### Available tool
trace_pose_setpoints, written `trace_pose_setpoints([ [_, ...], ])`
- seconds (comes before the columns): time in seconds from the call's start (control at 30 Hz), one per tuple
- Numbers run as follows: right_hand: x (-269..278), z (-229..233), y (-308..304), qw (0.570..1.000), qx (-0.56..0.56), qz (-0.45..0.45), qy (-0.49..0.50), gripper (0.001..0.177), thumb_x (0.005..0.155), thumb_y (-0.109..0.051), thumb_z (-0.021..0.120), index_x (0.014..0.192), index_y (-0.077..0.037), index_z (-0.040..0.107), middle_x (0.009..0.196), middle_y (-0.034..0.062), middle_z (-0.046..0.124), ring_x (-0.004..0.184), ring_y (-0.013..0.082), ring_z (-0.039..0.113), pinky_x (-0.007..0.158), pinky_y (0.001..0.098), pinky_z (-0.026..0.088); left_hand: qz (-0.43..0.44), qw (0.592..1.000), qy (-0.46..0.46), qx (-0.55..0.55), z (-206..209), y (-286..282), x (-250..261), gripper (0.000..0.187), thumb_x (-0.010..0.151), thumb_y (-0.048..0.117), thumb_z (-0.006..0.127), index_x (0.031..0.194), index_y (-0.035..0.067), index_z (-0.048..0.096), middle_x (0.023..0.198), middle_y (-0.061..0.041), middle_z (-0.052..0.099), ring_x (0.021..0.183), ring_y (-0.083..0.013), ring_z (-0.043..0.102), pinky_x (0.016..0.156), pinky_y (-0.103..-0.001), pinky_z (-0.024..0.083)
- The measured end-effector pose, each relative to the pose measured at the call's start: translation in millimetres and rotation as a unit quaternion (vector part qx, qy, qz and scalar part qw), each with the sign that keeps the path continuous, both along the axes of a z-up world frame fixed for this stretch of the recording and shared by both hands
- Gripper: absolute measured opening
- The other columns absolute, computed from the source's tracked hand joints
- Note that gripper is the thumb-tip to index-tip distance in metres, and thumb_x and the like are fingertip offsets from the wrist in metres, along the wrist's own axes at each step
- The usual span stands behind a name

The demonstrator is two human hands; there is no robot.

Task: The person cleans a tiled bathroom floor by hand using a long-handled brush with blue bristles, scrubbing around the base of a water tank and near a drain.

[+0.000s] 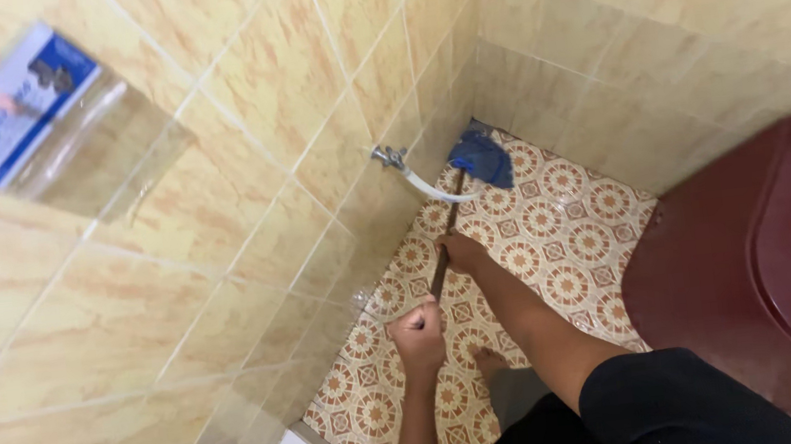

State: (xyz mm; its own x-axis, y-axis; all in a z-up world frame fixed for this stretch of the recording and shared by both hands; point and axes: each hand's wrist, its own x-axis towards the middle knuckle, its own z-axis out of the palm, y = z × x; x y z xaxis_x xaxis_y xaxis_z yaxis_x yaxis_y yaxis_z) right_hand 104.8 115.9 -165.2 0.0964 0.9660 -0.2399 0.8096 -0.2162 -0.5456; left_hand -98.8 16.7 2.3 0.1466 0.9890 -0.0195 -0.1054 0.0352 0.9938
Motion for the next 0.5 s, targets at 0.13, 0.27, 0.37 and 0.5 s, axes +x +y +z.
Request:
trace_pose_setpoints([
  [0.13, 28.8, -2.3, 23.0, 0.997, -0.075, -0.015, -0.007, 0.037, 0.079, -0.012, 0.078, 0.112, -0.02, 0.063, 0.142, 0.0176, 0.05, 0.112, 0.0366, 0.066, 0.091, 0.0444, 0.054, 0.017, 0.998, 0.059, -0.035, -10.8, 18.2, 22.2, 0.05, 0.1, 0.014, 0.065, 0.053, 0.004, 0.052, 0.049, 0.005, 0.047, 0.045, -0.0027, 0.038, 0.043, -0.026, 0.028],
  [0.27, 36.9, -7.3, 21.0, 0.999, -0.043, 0.009, -0.026, 0.041, 0.077, -0.011, 0.081, 0.113, -0.017, 0.063, 0.138, 0.0212, 0.052, 0.114, 0.0384, 0.062, 0.095, 0.0424, 0.053, 0.024, 0.997, 0.046, -0.058, -14.5, 17.1, 30.0, 0.052, 0.099, 0.015, 0.066, 0.05, 0.003, 0.052, 0.047, 0.004, 0.049, 0.042, -0.0033, 0.038, 0.041, -0.027, 0.027],
  [0.37, 37.7, -6.1, 12.1, 0.999, -0.045, -0.015, 0.006, 0.032, 0.078, -0.006, 0.073, 0.108, -0.017, 0.065, 0.125, 0.0143, 0.063, 0.109, 0.0333, 0.068, 0.093, 0.0404, 0.057, 0.0, 0.998, 0.054, -0.042, -11.6, 10.9, 32.8, 0.049, 0.1, 0.014, 0.066, 0.053, 0.003, 0.056, 0.05, 0.004, 0.049, 0.046, -0.003, 0.038, 0.042, -0.026, 0.027],
  [0.5, 34.2, 2.1, -5.0, 0.999, -0.012, -0.027, 0.014, 0.029, 0.082, -0.015, 0.076, 0.109, -0.017, 0.064, 0.12, 0.0158, 0.064, 0.109, 0.0365, 0.065, 0.092, 0.0457, 0.054, -0.039, 0.996, 0.076, -0.007, 6.4, 4.9, 30.1, 0.054, 0.099, 0.013, 0.068, 0.051, 0.003, 0.046, 0.048, 0.002, 0.047, 0.041, -0.0052, 0.035, 0.041, -0.027, 0.025],
])
